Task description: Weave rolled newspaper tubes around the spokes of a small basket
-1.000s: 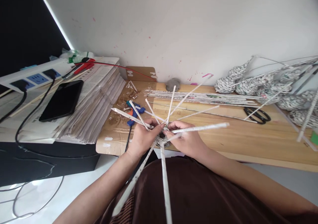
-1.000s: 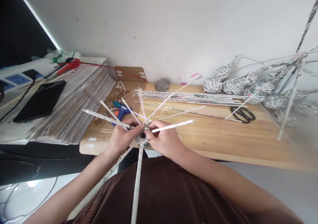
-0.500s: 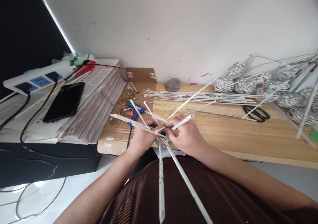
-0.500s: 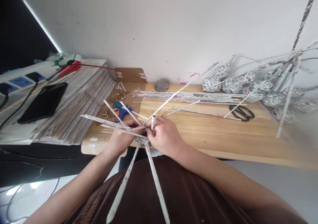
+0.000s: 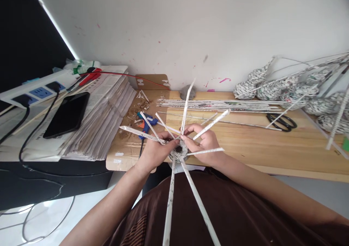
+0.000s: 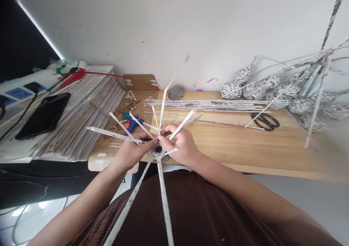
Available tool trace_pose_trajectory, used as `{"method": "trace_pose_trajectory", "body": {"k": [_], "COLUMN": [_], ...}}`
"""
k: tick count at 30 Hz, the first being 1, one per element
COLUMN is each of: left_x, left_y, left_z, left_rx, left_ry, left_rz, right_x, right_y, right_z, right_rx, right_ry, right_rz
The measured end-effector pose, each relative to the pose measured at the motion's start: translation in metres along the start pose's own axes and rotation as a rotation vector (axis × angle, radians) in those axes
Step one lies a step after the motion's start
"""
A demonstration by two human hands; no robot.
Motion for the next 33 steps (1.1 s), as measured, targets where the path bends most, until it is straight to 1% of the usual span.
{"method": "trace_pose_trajectory", "body": {"k": [3,5,7,9,12,16,18,22,26,30,33], "left_x": [-0.003,-0.005,-0.005,-0.003,0.004,0.012,0.013,0.01,0.015,0.02,0.019], "left_y": [0.0,0.0,0.0,0.0,0.0,-0.001,0.0,0.005,0.008,0.007,0.005], "left_z": [0.0,0.0,0.0,-0.001,-0.001,-0.004,-0.005,-0.005,-0.004,-0.004,-0.004], "left_rx": [0.006,0.008,0.008,0.007,0.01,0.039,0.036,-0.004,-0.003,0.039,0.068], "left_ry": [-0.008,-0.016,-0.02,-0.02,0.013,0.089,0.109,0.069,0.073,0.114,0.105], "left_rz": [-0.008,-0.006,0.001,0.012,0.051,0.115,0.122,0.104,0.124,0.178,0.181], "right_x": [0.011,0.016,0.019,0.02,0.021,0.025,0.025,0.015,0.011,0.014,0.004], "right_y": [0.001,0.004,0.006,0.005,0.001,-0.001,-0.004,-0.01,-0.009,-0.008,-0.01], "right_z": [-0.001,0.0,0.001,0.003,0.005,0.003,0.002,0.0,-0.002,-0.005,-0.009], "right_rx": [0.028,0.016,-0.004,-0.011,-0.004,-0.006,0.018,0.095,0.114,0.125,0.108], "right_ry": [0.086,0.126,0.152,0.147,0.137,0.177,0.189,0.141,0.098,0.103,0.059], "right_rz": [0.223,0.337,0.403,0.423,0.361,0.234,0.185,0.111,0.085,0.125,0.09]}}
Point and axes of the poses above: each hand's wrist, its own z-axis towards the middle knuckle, its own y-axis out of the palm, x = y × z, the point moved 10 cm from there along z, towards the middle knuckle, and after that the axes turned 9 degrees about -x, right-handed, at the moved point
